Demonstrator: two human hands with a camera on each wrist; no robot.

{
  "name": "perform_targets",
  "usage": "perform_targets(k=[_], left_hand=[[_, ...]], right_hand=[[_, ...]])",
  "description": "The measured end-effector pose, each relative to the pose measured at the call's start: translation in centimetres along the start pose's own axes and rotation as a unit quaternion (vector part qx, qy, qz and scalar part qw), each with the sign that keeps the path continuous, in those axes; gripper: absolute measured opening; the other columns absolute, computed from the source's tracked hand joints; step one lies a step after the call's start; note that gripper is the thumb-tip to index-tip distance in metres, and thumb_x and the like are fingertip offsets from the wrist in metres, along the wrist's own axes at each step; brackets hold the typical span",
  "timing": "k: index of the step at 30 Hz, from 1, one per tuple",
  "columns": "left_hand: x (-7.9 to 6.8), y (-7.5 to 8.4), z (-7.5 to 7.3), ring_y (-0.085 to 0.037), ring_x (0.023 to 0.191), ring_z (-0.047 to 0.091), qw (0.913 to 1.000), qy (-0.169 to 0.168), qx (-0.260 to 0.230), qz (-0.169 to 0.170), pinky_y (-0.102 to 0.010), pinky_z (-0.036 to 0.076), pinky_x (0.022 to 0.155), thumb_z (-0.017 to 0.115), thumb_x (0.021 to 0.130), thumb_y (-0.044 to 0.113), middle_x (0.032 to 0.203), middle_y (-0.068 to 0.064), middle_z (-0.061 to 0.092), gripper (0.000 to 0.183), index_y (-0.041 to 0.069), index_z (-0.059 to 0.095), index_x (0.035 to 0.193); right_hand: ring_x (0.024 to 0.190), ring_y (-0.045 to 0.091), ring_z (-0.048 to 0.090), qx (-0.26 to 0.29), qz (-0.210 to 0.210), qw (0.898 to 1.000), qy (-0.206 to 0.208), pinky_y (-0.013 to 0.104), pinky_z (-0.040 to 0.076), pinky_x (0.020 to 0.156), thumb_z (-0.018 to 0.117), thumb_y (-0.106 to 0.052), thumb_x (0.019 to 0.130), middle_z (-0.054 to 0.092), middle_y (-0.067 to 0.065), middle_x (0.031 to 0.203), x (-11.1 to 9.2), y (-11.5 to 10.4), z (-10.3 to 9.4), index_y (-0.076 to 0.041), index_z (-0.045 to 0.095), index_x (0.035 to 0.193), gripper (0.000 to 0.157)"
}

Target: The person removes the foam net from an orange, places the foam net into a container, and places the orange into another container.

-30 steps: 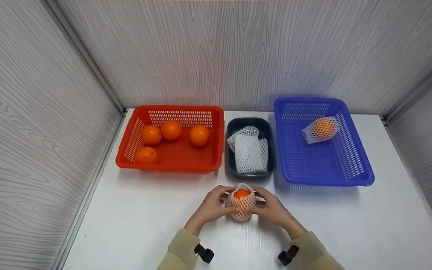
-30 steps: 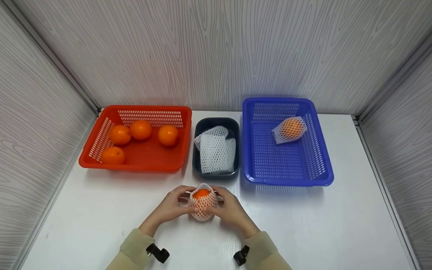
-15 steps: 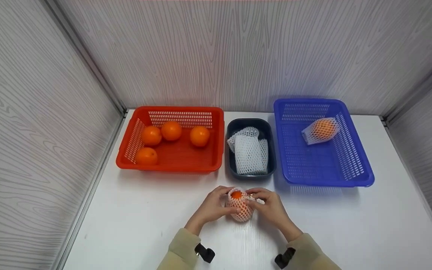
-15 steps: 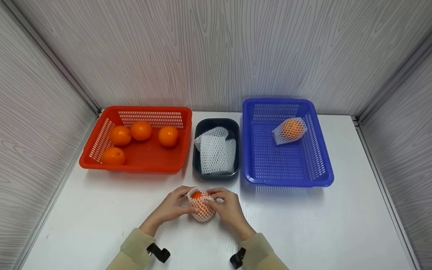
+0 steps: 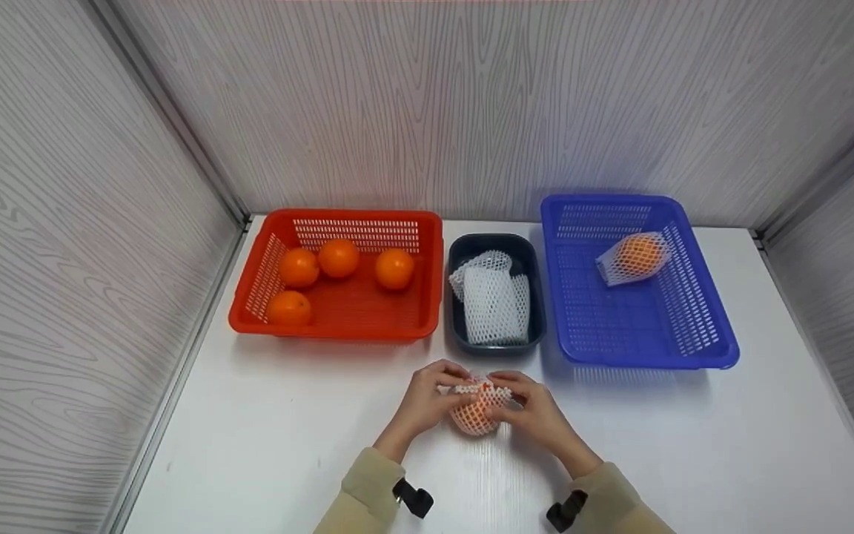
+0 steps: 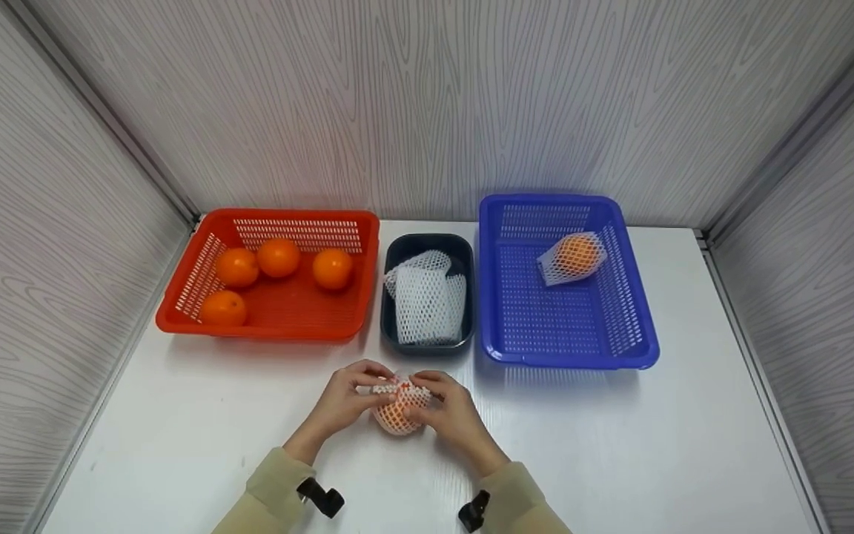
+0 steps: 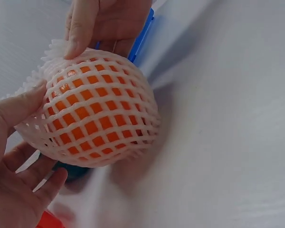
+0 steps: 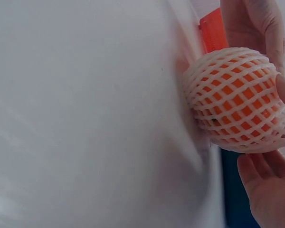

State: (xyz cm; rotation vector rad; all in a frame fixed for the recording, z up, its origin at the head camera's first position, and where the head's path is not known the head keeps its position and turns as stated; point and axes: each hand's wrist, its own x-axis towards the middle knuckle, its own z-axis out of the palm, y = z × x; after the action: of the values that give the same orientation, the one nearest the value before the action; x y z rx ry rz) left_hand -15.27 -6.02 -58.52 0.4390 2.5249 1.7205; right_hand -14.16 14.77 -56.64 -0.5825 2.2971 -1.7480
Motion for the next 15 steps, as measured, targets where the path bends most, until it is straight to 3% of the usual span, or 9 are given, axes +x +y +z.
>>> perform_targets(k=[8,15], left_hand=[[0.2,0.3,0.7,-0.013,0.094,0.054,0.9993,0.004,-0.029,0.022,-0.035,0.043,0.086,0.075,0.075,0.021,0.095,0.0,0.062,0.016,0.011,0.073,0.087],[-0.7,2.6,-0.9,-0.019,0.101,0.053,0.9991,-0.017,-0.036,0.013,-0.047,0.041,0.088,0.075,0.074,0.01,0.106,-0.011,0.058,0.037,-0.001,0.064,0.107]], right_hand=[[0.1,0.037,0.054,0.006,-0.033,0.998,0.051,0.036,0.044,0.087,0.072,0.0,0.073,0.06,0.022,0.103,0.5,-0.5,0.4,0.005,0.07,0.083,0.011],[0.086,0.025,0.06,-0.003,-0.013,0.994,0.106,0.027,0.049,0.073,0.069,0.0,0.077,0.065,0.014,0.092,0.7,-0.8,0.6,0.004,0.067,0.089,0.013]])
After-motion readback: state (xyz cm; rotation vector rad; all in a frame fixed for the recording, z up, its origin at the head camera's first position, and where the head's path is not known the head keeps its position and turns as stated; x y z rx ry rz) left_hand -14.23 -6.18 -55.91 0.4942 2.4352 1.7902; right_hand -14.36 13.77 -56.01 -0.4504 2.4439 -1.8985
